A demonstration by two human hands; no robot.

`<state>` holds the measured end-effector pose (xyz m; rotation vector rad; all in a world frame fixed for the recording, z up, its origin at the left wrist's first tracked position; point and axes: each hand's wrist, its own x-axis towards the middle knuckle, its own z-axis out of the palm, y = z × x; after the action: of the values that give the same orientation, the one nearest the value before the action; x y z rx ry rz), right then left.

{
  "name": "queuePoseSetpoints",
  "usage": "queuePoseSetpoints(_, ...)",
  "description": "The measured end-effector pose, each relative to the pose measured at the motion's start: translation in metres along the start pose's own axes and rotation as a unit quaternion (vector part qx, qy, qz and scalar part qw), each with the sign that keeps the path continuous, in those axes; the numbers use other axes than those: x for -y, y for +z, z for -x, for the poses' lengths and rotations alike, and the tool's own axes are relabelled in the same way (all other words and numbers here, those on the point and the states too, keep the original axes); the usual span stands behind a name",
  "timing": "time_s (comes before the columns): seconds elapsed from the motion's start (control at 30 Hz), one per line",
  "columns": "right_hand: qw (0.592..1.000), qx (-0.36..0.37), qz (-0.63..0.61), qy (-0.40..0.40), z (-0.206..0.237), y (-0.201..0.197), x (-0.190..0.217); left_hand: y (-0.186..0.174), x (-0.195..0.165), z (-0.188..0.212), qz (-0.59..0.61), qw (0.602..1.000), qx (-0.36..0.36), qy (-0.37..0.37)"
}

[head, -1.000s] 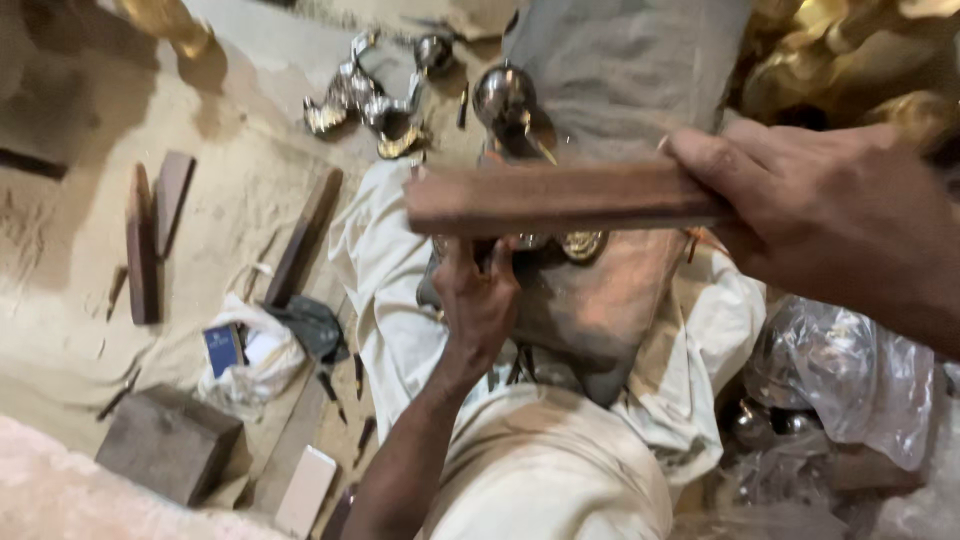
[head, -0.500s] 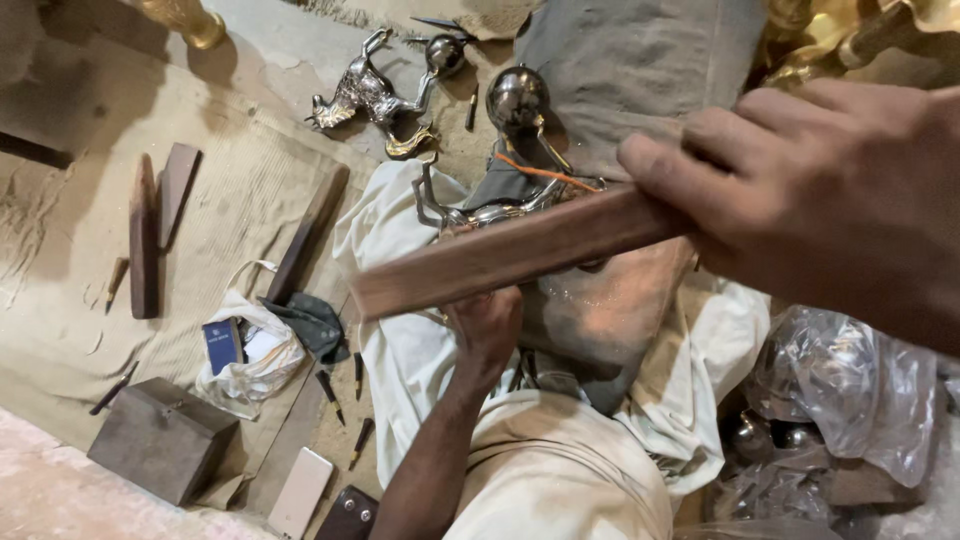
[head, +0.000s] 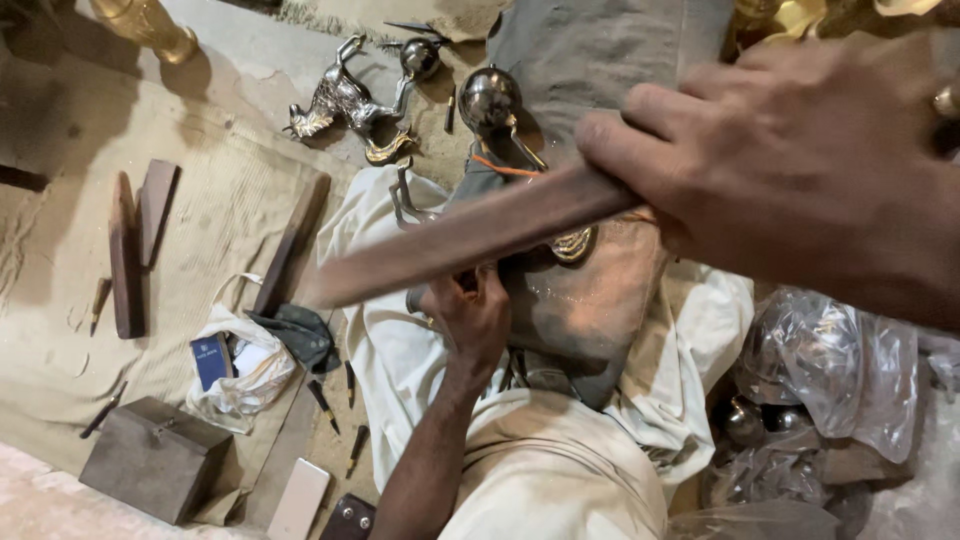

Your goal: The person sits on the floor holding a silver-toned metal bird figurine against a sand-filled cushion and uses a small punch and a wooden mallet to hammer and shape the decorative surface of the piece, repositioning the figurine and punches as they work around it.

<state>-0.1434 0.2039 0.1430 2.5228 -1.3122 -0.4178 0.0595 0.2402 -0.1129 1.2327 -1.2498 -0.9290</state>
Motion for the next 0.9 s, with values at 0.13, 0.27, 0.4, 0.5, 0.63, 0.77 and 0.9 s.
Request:
queuePoseSetpoints(0.13, 0.976, 0.165, 0.14, 0.027, 0.017, 0.009, 0.007, 0.002, -0.009, -0.004, -0.001, 0.998, -0.004, 0.063)
queuePoseSetpoints(0.27, 0.973, 0.171, -0.05, 0.148, 0.055, 0.045, 0.007, -0.015, -0.023, -0.026, 0.033, 0.999, 0.021, -0.037)
queuePoseSetpoints(0.4, 0.879, -0.038, -0.399, 0.259, 0.092, 0.096, 0.034, -0.03, -0.041, -0.075, -0.027, 0.951, 0.3, 0.064)
queuePoseSetpoints(0.5, 0.779, 0.004, -0.497, 0.382, 0.115, 0.135, 0.071, -0.02, -0.053, -0.112, -0.133, 0.854, 0.461, 0.2)
queuePoseSetpoints(0.63, 0.691, -0.12, -0.554, 0.449, 0.131, 0.193, 0.134, 0.004, -0.062, -0.132, -0.122, 0.763, 0.575, 0.27)
queuePoseSetpoints(0.77, 0.698, -0.121, -0.504, 0.495, 0.142, 0.226, 0.158, 0.012, -0.066, -0.139, -0.164, 0.738, 0.62, 0.21)
queuePoseSetpoints(0.9, 0.656, -0.239, -0.527, 0.485, 0.143, 0.234, 0.154, 0.015, -0.065, -0.14, -0.189, 0.727, 0.615, 0.241)
